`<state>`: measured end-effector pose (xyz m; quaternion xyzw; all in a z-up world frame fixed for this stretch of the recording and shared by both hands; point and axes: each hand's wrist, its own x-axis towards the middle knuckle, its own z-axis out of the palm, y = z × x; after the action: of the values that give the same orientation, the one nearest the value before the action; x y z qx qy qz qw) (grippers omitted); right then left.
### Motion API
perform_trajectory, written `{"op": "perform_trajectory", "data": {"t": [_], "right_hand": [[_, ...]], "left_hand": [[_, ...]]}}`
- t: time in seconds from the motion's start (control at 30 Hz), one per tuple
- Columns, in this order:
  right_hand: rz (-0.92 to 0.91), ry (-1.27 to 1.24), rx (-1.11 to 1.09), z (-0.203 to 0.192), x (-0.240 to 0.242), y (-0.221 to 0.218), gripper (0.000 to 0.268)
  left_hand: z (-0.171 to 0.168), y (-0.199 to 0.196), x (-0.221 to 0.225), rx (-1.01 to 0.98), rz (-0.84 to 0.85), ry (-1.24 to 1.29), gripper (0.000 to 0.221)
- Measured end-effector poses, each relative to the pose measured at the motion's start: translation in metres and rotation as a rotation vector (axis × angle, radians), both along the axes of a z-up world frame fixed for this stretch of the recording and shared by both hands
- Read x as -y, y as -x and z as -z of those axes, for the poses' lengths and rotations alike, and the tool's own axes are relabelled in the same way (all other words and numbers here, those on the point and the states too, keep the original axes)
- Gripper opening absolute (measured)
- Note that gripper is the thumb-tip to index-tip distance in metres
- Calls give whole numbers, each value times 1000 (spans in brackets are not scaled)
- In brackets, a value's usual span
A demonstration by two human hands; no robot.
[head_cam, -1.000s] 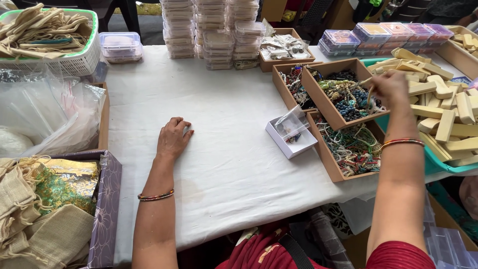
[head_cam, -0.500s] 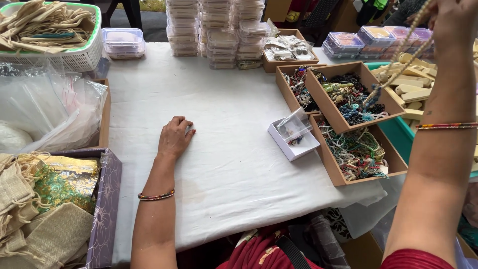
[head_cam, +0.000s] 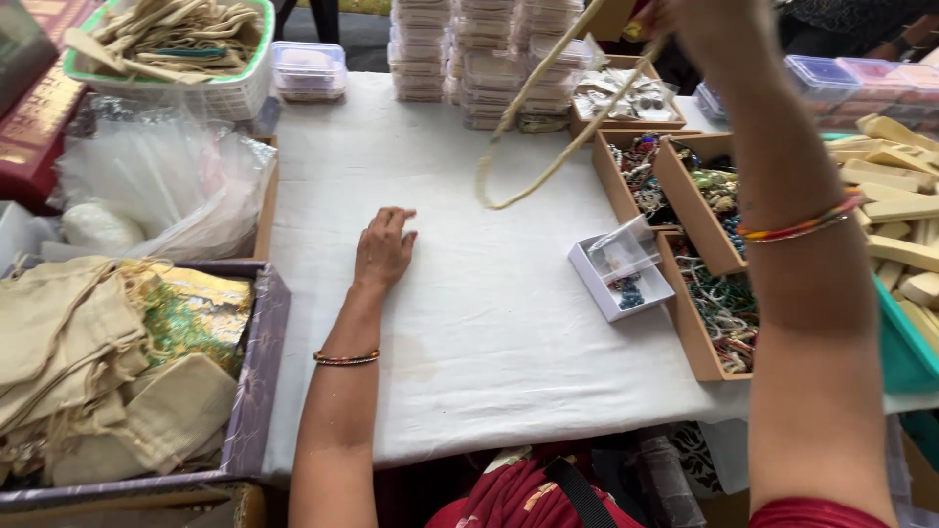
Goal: Picking up a pearl necklace, examining it, placing it into a small cloth drawstring bag, and then securing it inside a plastic storage container.
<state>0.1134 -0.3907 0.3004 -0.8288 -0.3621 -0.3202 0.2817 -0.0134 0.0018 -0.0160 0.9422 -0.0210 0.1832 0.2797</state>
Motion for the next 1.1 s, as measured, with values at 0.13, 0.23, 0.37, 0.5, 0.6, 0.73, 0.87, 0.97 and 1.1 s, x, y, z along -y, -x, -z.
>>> {"op": "perform_trajectory", "data": {"t": [0.13, 0.23, 0.37, 0.5, 0.6, 0.73, 0.87, 0.97, 1.1], "right_hand": [[267, 146, 323, 43, -74, 15, 13], [359, 239, -277, 112, -95, -1, 20], [385, 480, -578, 185, -143, 30, 23], [80, 361, -632, 280, -162, 16, 33], [-73, 312, -443, 311, -170, 18, 35], [170, 290, -432, 310, -167, 22, 36], [493, 265, -324, 323, -143, 9, 39], [462, 158, -125, 332, -141, 5, 37], [82, 133, -228, 323, -163, 30, 38]], "left_hand": [[14, -11, -11, 195, -301, 146, 36], [25, -19, -25, 225, -403, 163, 34], [0, -4, -16, 162, -374, 197, 27], [-1, -3, -8, 48, -256, -31, 21], [27, -16, -15, 101, -266, -128, 16], [31, -21, -32, -150, -483, -209, 13], [21, -20, -44, 14, -626, -176, 23], [10, -11, -37, 226, -575, -182, 22], [15, -12, -38, 56, -487, -160, 12]]}}
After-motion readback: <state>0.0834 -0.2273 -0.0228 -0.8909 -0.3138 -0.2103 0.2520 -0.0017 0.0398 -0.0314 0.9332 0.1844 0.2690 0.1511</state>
